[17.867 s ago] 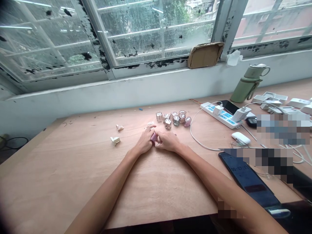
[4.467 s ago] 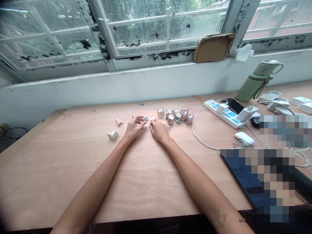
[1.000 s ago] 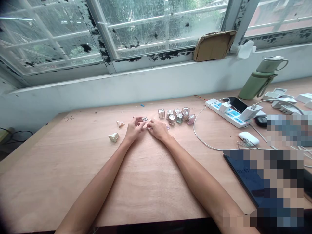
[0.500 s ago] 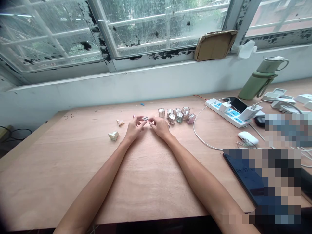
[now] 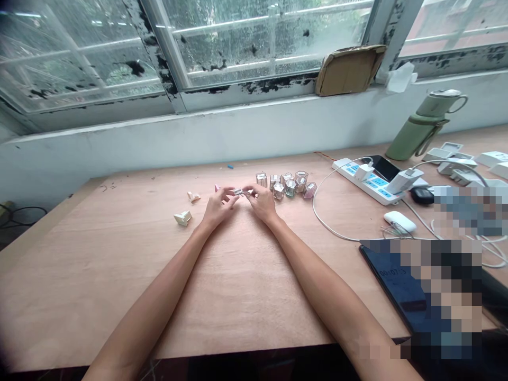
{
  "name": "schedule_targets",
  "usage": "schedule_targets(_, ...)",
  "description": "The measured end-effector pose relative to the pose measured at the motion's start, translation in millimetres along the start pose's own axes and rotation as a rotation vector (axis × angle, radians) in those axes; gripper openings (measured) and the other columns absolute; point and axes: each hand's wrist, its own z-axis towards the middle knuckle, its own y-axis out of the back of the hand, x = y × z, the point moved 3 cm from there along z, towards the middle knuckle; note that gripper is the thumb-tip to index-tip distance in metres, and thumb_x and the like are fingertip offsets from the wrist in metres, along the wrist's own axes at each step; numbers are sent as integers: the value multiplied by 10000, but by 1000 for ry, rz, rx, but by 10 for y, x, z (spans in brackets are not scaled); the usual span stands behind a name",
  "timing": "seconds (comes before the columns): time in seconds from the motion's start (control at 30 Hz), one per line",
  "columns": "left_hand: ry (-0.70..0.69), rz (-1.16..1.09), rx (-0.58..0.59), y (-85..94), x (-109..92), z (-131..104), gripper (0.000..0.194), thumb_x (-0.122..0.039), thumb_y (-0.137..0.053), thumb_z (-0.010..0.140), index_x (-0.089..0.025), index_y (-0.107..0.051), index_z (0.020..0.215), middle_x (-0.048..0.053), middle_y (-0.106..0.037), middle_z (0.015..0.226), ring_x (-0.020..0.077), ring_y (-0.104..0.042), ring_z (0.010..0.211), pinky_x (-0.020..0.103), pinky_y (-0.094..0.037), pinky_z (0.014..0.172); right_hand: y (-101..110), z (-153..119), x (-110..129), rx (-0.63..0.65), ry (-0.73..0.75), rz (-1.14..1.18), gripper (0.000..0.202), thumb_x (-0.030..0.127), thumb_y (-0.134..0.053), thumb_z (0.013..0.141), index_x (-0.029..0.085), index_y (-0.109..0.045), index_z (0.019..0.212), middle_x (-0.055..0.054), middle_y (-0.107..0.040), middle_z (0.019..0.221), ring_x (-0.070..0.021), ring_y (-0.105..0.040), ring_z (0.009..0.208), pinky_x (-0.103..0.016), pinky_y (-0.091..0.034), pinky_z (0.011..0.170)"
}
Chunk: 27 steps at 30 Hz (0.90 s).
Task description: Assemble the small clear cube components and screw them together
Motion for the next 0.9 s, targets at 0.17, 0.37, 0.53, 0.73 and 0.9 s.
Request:
schedule_targets(0.17, -6, -45, -3, -10, -5, 2, 288, -264, -709, 884, -196, -630, 1153, 55, -743, 990, 149, -677, 706, 292, -528, 710, 29, -3, 18, -25, 30, -32, 184, 335, -612, 941, 216, -752, 946, -80, -673, 1105, -179, -623, 841, -301, -508, 755)
schedule_targets(0.37, -9, -89, 18, -27, 14, 1, 267, -273, -720, 872, -198, -631, 1113, 52, -748, 975, 143, -673, 687, 289, -530, 697, 10, -6, 44, 43, 48, -48, 130, 306, -665, 919, 242, -778, 928, -80, -647, 1145, -216, -634, 1019, -330, -516, 829)
schedule_targets(0.53, -11, -98, 30, -40, 38, 8, 303, -282, -762, 833, -198, -625, 1090, 40, -742, 945, 139, -675, 672, 280, -519, 682, 18, -11, 38, 32, 44, -22, 126, 309, -679, 918, 238, -781, 937, -73, -645, 1139, -201, -638, 991, -312, -514, 795)
schedule_targets(0.73, -29, -121, 20, -44, 54, 8, 310, -276, -777, 815, -193, -620, 1069, 34, -736, 932, 138, -677, 667, 273, -517, 666, -2, -3, -25, 20, 78, 22, 145, 355, -682, 927, 257, -790, 927, -68, -654, 1112, -209, -642, 990, -335, -520, 822)
schedule_targets(0.9, -36, -120, 19, -36, 45, -1, 303, -275, -773, 818, -194, -620, 1068, 33, -733, 933, 139, -680, 671, 272, -521, 661, -23, 6, -71, 7, 126, 80, 147, 372, -699, 917, 262, -796, 908, -69, -657, 1082, -221, -644, 983, -353, -522, 818)
